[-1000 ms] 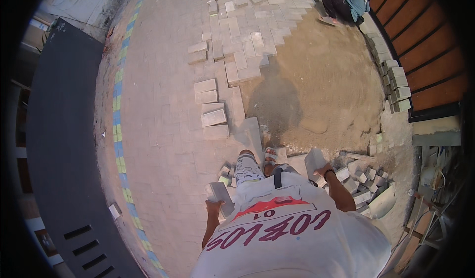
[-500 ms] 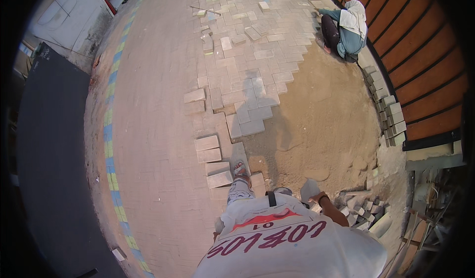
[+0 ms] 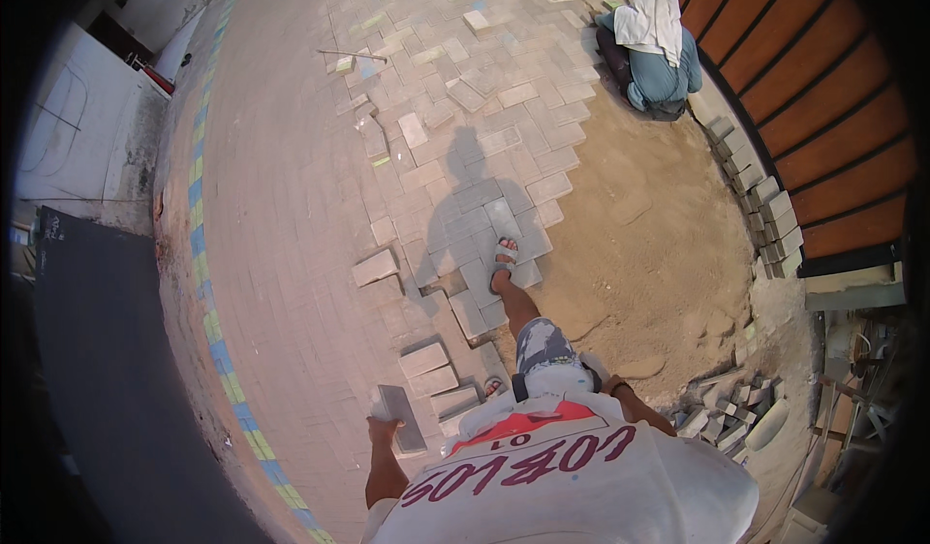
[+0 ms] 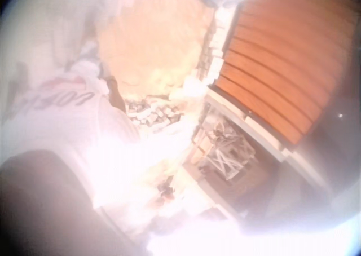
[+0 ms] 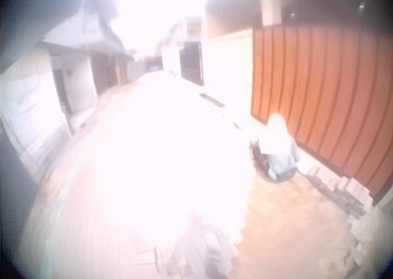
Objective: The person picks up paving stones from a pile and places them onto a prepared sand bed to form a patterned walkway. The person carries stones by hand, positions them in rows, and occasionally uses a metal rod to adjust alignment while another worker installs adjacent stones.
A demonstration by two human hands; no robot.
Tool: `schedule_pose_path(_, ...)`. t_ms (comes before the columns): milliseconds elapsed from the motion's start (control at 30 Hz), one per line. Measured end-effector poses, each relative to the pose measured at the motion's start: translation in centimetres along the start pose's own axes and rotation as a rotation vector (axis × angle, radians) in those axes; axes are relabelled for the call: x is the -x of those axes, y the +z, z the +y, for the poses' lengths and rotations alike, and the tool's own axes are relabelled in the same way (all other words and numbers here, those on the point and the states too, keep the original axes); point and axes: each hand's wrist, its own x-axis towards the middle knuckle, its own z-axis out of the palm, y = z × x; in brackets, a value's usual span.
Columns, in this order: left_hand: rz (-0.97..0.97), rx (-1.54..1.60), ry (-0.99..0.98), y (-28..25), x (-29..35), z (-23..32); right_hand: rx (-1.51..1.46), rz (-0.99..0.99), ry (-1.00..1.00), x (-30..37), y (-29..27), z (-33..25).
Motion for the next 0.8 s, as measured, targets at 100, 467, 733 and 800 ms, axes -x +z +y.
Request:
schedule_pose_path(100, 0.018, -0.057, 0.059, -1.2, -3.2, 9.4, 0.220, 0.195, -0.277, -8.5, -6.1, -1.7)
schedule_pose_path(467, -0.126, 0.101, 0.121, -5.6, -7.9, 38.6, -0.266, 0.198, 0.799, -22.0, -37.2, -13.8)
schedule_pose_path(733, -0.251, -0.042, 0.190, -8.1, -13.6, 55.3, -0.334, 0.292, 0.884, -33.5, -44.9, -16.9)
schedule_pose_path(800, -0.268, -0.078, 0.236, -9.1, -18.0, 57.1, -0.320, 0.154, 0.958, -35.7, -45.1, -18.9)
